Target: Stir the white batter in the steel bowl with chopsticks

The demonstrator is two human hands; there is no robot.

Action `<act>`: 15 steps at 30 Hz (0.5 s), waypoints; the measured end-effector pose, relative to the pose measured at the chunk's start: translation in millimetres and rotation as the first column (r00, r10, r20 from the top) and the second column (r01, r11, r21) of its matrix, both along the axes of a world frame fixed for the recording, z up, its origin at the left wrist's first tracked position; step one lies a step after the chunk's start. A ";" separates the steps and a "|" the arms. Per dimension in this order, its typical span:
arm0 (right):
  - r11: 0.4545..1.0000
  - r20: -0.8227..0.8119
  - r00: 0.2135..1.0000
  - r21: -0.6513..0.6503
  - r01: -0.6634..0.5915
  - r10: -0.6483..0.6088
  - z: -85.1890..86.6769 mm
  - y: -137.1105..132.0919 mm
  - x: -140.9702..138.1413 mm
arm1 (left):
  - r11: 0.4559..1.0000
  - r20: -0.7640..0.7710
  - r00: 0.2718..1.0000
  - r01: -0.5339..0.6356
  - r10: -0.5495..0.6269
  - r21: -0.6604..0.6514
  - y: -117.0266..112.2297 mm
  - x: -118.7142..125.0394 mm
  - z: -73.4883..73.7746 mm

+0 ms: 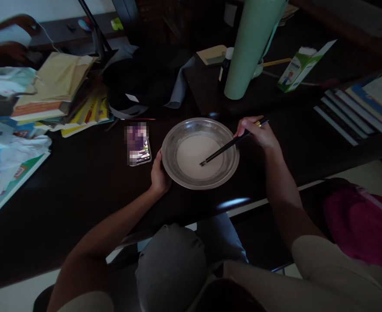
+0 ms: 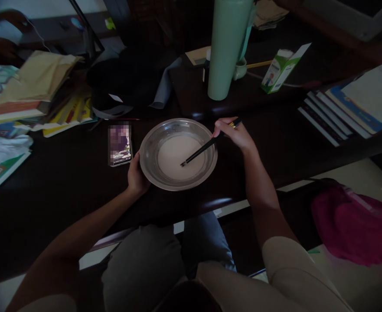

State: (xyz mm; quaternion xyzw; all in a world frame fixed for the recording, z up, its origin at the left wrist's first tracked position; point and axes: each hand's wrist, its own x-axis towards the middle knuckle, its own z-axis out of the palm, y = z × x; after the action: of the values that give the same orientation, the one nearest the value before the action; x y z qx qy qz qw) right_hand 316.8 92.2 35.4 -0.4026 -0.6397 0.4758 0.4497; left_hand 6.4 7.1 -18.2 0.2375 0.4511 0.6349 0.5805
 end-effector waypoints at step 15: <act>0.997 0.074 0.995 0.039 -0.065 0.062 3.3 -1.9 -2.6 | 1.000 -0.028 0.999 0.025 -0.025 0.016 -0.5 -0.6 0.4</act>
State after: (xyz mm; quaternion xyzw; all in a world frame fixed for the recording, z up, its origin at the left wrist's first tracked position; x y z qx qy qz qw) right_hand 314.1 90.3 38.7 -0.3898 -0.6780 0.4614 0.4189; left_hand 5.8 6.5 -17.8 0.2567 0.4508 0.6280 0.5801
